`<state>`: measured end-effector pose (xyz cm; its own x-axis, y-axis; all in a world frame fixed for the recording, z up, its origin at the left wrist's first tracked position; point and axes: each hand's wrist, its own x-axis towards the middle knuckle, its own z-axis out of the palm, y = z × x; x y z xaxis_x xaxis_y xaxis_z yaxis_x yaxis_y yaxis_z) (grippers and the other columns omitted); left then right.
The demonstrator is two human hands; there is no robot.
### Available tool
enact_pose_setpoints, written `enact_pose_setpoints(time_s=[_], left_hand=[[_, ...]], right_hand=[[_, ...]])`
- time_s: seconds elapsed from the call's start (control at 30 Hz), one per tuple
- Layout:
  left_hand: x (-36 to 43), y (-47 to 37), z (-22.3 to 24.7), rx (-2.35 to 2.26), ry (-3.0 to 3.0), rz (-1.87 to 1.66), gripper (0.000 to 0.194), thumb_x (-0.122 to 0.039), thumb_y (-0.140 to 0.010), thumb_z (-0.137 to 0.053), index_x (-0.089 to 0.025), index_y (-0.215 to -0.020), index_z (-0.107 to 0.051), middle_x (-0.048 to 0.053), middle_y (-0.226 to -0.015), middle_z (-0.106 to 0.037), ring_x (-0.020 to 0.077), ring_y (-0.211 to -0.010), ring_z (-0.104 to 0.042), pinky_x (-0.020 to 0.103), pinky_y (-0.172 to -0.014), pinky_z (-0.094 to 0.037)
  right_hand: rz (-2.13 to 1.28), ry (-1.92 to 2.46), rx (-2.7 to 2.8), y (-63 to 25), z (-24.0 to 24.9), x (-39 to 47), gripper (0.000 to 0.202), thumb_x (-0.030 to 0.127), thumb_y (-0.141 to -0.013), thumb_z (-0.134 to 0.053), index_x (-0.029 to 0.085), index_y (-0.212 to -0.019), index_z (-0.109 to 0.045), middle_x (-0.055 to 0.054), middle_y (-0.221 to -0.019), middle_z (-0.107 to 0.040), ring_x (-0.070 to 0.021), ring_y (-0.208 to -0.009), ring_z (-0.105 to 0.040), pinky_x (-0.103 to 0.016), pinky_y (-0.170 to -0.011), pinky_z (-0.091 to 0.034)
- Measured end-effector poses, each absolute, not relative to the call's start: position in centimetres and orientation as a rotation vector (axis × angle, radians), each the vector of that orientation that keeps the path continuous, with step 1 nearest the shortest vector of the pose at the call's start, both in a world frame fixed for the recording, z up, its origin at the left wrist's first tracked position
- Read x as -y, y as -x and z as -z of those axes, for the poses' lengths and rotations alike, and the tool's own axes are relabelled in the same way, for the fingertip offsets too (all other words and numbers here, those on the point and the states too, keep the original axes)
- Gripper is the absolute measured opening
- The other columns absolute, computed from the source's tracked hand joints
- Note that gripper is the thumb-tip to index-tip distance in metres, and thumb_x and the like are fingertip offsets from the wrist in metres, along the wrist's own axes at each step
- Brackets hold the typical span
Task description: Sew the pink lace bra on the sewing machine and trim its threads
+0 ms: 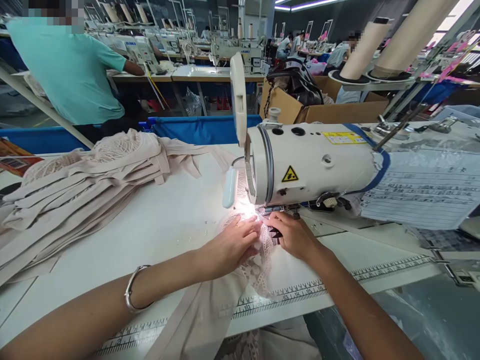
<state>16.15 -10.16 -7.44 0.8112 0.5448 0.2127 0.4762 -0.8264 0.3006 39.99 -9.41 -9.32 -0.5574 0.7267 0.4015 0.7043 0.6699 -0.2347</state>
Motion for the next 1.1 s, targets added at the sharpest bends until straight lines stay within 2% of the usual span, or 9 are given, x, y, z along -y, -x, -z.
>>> enact_pose_setpoints(time_s=[0.07,0.13,0.27,0.4,0.53,0.67,0.77,1.0,1.1], left_hand=[[9.9,-16.0,7.4,-0.778,-2.775,-0.411,0.013,-0.019,-0.100,-0.046,-0.015,-0.095,-0.057,0.013,-0.115,-0.063,0.0296,-0.115,-0.055,0.049,-0.099,-0.044],[9.7,-16.0,7.5,-0.791,-2.776,-0.401,0.015,-0.019,-0.100,-0.044,-0.014,-0.096,-0.058,0.012,-0.105,-0.064,0.0273,-0.105,-0.058,0.047,-0.096,-0.045],[9.0,-15.7,7.7,-0.729,-2.794,-0.475,0.020,-0.020,-0.098,-0.050,-0.012,-0.115,-0.059,0.011,-0.103,-0.063,0.0250,-0.097,-0.057,0.044,-0.092,-0.045],[7.6,-15.0,7.7,-0.665,-2.819,-0.499,0.018,-0.021,-0.099,-0.049,-0.014,-0.103,-0.065,0.010,-0.094,-0.061,0.0228,-0.090,-0.054,0.038,-0.082,-0.044],[6.8,-14.6,7.5,-0.675,-2.822,-0.511,0.024,-0.022,-0.101,-0.045,-0.015,-0.094,-0.067,0.010,-0.094,-0.060,0.0211,-0.086,-0.053,0.034,-0.076,-0.044],[7.0,-14.8,7.7,-0.660,-2.908,-0.583,0.025,-0.017,-0.102,-0.041,-0.015,-0.093,-0.065,0.011,-0.097,-0.062,0.0226,-0.092,-0.056,0.036,-0.079,-0.044],[7.1,-15.0,7.8,-0.588,-2.974,-0.566,0.029,-0.012,-0.102,-0.037,-0.014,-0.088,-0.063,0.010,-0.091,-0.063,0.0204,-0.085,-0.057,0.034,-0.077,-0.045],[7.0,-14.8,7.2,-0.675,-3.043,-0.521,0.032,-0.013,-0.103,-0.033,-0.013,-0.096,-0.065,0.010,-0.089,-0.064,0.0207,-0.078,-0.056,0.033,-0.064,-0.041],[7.1,-14.9,7.3,-0.734,-3.072,-0.527,0.033,-0.015,-0.103,-0.033,-0.012,-0.097,-0.065,0.010,-0.090,-0.064,0.0208,-0.074,-0.054,0.034,-0.060,-0.038]], right_hand=[[-0.040,1.074,2.423,-40.0,9.2,9.3,0.046,-0.002,-0.072,-0.045,0.022,-0.103,-0.070,-0.007,-0.104,-0.072,-0.0191,-0.088,-0.071,-0.026,-0.070,-0.057],[-0.009,1.015,2.423,-40.0,9.2,9.3,0.046,-0.004,-0.072,-0.044,0.022,-0.100,-0.070,-0.007,-0.114,-0.072,-0.0207,-0.097,-0.070,-0.029,-0.076,-0.058],[0.034,0.911,2.457,-40.0,9.1,9.3,0.055,-0.009,-0.067,-0.039,0.021,-0.102,-0.069,-0.005,-0.118,-0.073,-0.0212,-0.110,-0.068,-0.031,-0.084,-0.057],[0.080,0.902,2.446,-40.0,9.5,9.3,0.061,-0.009,-0.065,-0.038,0.021,-0.108,-0.068,-0.004,-0.116,-0.075,-0.0205,-0.109,-0.068,-0.030,-0.079,-0.056],[0.098,0.937,2.456,-40.0,10.0,9.2,0.069,-0.011,-0.067,-0.037,0.023,-0.119,-0.067,-0.002,-0.121,-0.073,-0.0211,-0.112,-0.066,-0.034,-0.086,-0.055],[0.105,0.857,2.418,-39.9,9.9,9.2,0.052,-0.006,-0.079,-0.044,0.023,-0.114,-0.069,-0.004,-0.117,-0.074,-0.0216,-0.110,-0.065,-0.036,-0.090,-0.055],[0.074,0.790,2.412,-39.8,9.4,9.2,0.040,-0.002,-0.083,-0.051,0.021,-0.109,-0.070,-0.005,-0.112,-0.075,-0.0219,-0.106,-0.066,-0.036,-0.087,-0.056],[0.070,0.859,2.444,-39.5,8.9,9.3,0.058,-0.009,-0.075,-0.042,0.022,-0.118,-0.067,-0.004,-0.117,-0.074,-0.0219,-0.107,-0.065,-0.035,-0.084,-0.056],[0.016,0.864,2.419,-39.4,8.6,9.5,0.057,-0.009,-0.071,-0.040,0.020,-0.111,-0.068,-0.005,-0.109,-0.074,-0.0215,-0.101,-0.065,-0.033,-0.081,-0.055]])
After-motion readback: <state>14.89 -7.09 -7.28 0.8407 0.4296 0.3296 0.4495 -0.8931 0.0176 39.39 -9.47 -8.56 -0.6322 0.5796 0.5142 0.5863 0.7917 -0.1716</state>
